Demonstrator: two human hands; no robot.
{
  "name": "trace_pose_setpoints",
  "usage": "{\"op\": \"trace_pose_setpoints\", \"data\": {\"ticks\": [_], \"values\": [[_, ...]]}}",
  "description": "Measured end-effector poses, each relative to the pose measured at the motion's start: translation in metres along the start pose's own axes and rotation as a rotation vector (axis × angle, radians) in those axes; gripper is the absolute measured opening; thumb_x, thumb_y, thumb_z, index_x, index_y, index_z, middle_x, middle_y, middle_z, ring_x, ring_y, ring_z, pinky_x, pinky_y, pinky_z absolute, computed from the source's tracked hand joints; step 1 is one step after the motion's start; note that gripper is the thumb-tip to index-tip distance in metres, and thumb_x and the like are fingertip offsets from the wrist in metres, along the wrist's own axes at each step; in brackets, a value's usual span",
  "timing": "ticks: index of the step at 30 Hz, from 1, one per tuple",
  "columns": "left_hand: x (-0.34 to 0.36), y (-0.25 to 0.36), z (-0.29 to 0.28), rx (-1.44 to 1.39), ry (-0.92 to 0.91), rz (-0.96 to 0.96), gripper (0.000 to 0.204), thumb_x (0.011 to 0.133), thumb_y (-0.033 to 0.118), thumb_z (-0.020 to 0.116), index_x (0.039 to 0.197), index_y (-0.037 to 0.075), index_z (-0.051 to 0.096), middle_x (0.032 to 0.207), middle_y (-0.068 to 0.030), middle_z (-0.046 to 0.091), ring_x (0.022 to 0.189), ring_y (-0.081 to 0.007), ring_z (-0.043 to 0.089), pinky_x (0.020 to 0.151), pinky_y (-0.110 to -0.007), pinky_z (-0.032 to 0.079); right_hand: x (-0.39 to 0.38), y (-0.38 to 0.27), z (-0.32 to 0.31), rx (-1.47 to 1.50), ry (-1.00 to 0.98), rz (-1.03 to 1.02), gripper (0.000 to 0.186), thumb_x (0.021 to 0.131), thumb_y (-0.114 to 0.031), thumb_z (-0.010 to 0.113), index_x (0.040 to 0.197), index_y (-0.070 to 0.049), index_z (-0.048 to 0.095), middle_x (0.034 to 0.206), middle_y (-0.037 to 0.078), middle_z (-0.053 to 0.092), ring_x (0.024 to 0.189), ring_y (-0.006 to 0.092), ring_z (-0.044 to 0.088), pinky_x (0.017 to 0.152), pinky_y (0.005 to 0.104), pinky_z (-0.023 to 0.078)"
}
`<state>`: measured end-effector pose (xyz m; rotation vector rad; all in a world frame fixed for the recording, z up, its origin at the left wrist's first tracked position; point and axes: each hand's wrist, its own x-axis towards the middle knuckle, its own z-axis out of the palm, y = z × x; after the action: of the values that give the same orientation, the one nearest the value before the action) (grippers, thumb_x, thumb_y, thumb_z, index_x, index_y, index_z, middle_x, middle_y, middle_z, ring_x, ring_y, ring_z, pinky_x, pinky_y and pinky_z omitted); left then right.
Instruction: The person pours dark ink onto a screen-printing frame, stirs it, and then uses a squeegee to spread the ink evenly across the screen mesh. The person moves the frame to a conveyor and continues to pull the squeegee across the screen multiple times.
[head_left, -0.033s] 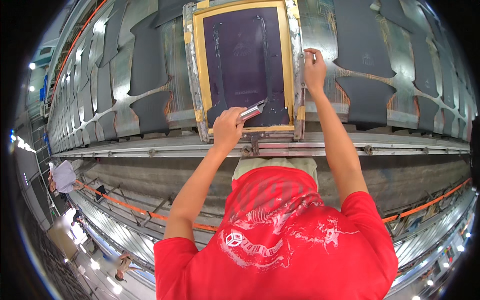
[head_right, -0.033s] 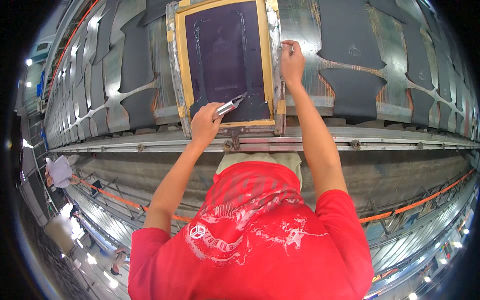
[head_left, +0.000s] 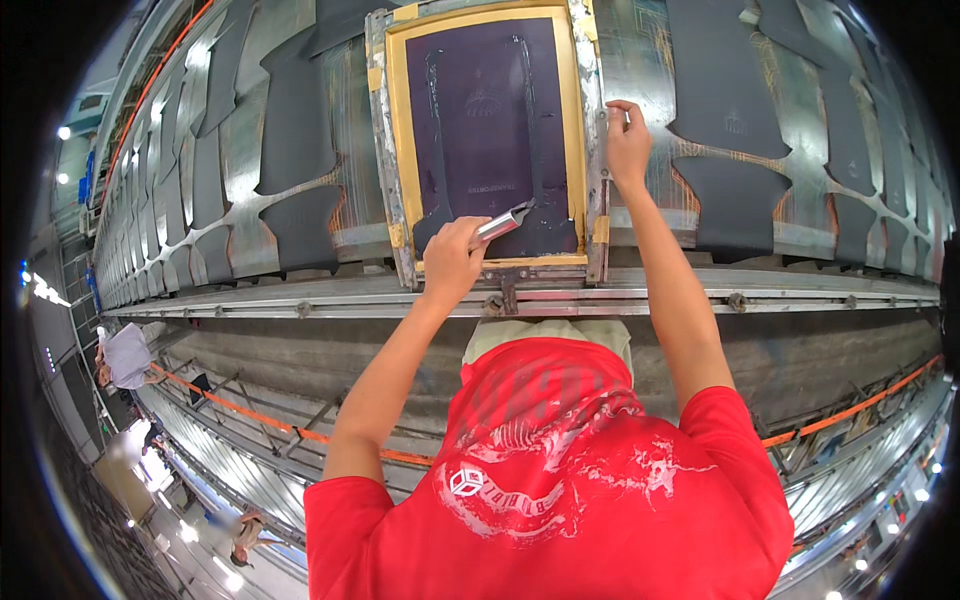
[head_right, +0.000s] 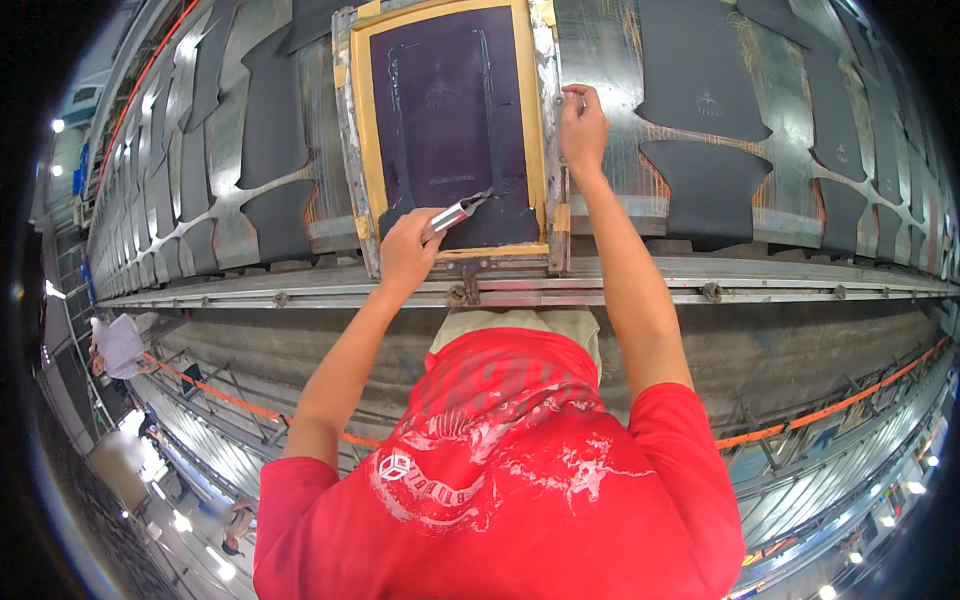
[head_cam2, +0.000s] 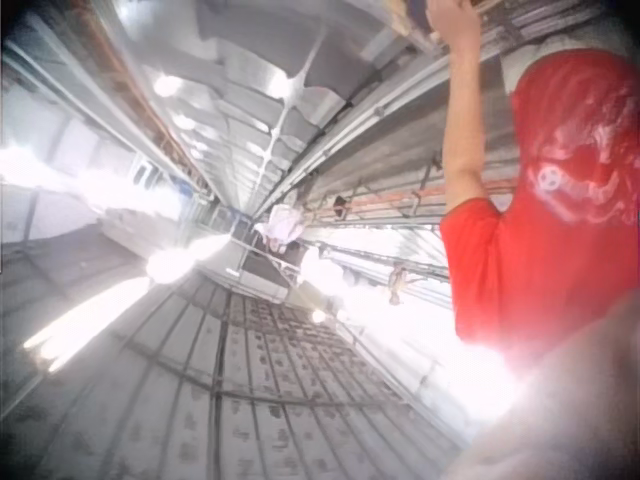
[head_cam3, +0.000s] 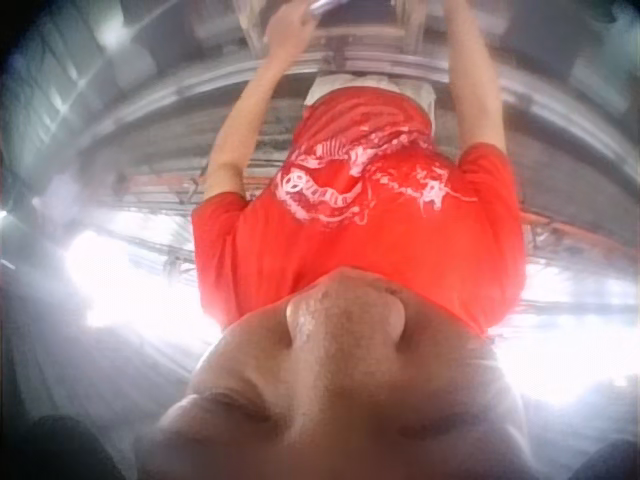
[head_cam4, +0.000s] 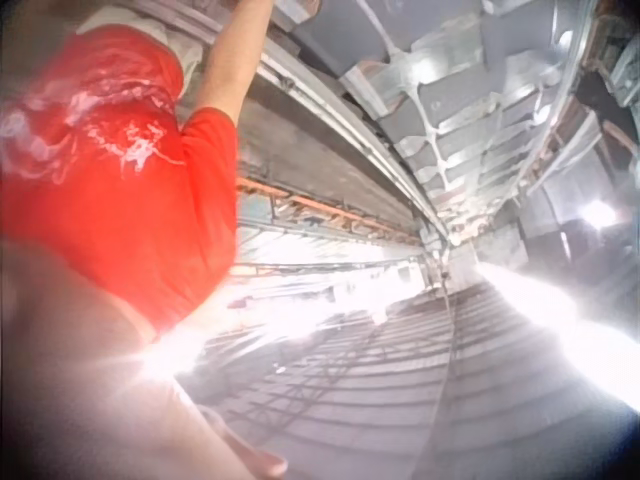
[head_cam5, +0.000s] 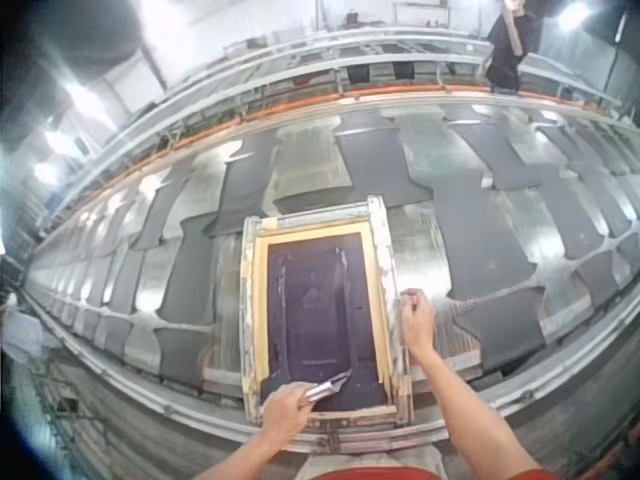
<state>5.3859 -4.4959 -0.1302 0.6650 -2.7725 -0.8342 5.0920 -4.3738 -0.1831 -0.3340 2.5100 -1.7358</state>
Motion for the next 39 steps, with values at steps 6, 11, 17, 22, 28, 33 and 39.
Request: {"op": "trace_pose_setpoints", "data": {"ticks": [6,11,17,22,28,33,39], "values": [[0.057,-0.030,-0.018,-0.083,-0.516,-0.157,0.037,0.074,0.017,0.078,0.106,0.003,0.066,0.089,-0.0153,0.070,0.085,-0.0350,0.067,0.075,-0.041,0.051,0.001,0.001,0.004,-0.160,-0.048,0.092,0.021,0.095,-0.025,0.054,0.106,-0.012,0.066,0.073,0.016,0.067,0.070,0.0345,0.065,0.068,0.0453,0.047],[0.112,-0.065,-0.006,-0.159,-0.942,-0.046,0.040,0.068,0.012,0.082,0.102,-0.002,0.067,0.082,-0.0109,0.071,0.076,-0.0183,0.064,0.072,-0.035,0.048,0.005,-0.003,0.016,-0.158,-0.014,0.036,0.023,0.096,-0.028,0.053,0.106,-0.014,0.067,0.086,0.021,0.070,0.084,0.0412,0.067,0.075,0.0479,0.049],[0.160,-0.060,-0.026,-0.161,-1.076,-0.033,0.041,0.062,0.015,0.083,0.099,0.000,0.071,0.088,-0.0120,0.073,0.084,-0.0200,0.067,0.076,-0.034,0.050,0.006,0.006,0.014,-0.212,0.049,0.011,0.023,0.095,-0.029,0.053,0.107,-0.014,0.066,0.082,0.020,0.070,0.081,0.0417,0.066,0.075,0.0489,0.049],[0.248,-0.078,-0.055,-0.054,-0.501,0.060,0.031,0.067,0.020,0.078,0.094,0.005,0.071,0.082,-0.0158,0.072,0.078,-0.0290,0.070,0.073,-0.041,0.054,-0.001,-0.003,0.013,-0.205,-0.010,0.115,0.022,0.095,-0.028,0.054,0.105,-0.013,0.066,0.066,0.018,0.063,0.069,0.0387,0.064,0.069,0.0481,0.047],[0.322,-0.078,-0.032,0.352,-0.016,0.164,0.018,0.078,0.019,0.066,0.094,0.012,0.068,0.082,-0.0150,0.069,0.082,-0.0368,0.067,0.071,-0.046,0.052,-0.001,-0.007,0.015,-0.186,-0.012,0.122,0.020,0.096,-0.026,0.054,0.104,-0.012,0.066,0.061,0.017,0.060,0.062,0.0362,0.062,0.064,0.0474,0.046],[0.265,-0.055,-0.009,0.458,0.052,0.159,0.023,0.078,0.011,0.063,0.098,0.017,0.072,0.096,-0.0088,0.072,0.090,-0.0312,0.068,0.075,-0.047,0.049,0.003,-0.006,0.020,-0.181,-0.016,0.122,0.021,0.095,-0.027,0.054,0.104,-0.012,0.067,0.061,0.017,0.060,0.062,0.0356,0.062,0.065,0.0472,0.046],[0.094,-0.038,0.014,0.402,0.030,0.236,0.024,0.078,0.005,0.063,0.098,0.016,0.072,0.098,-0.0004,0.069,0.092,-0.0209,0.064,0.078,-0.042,0.043,0.009,0.004,0.023,-0.178,-0.009,0.105,0.023,0.094,-0.029,0.054,0.105,-0.013,0.067,0.070,0.018,0.064,0.069,0.0374,0.064,0.068,0.0469,0.047]]}}
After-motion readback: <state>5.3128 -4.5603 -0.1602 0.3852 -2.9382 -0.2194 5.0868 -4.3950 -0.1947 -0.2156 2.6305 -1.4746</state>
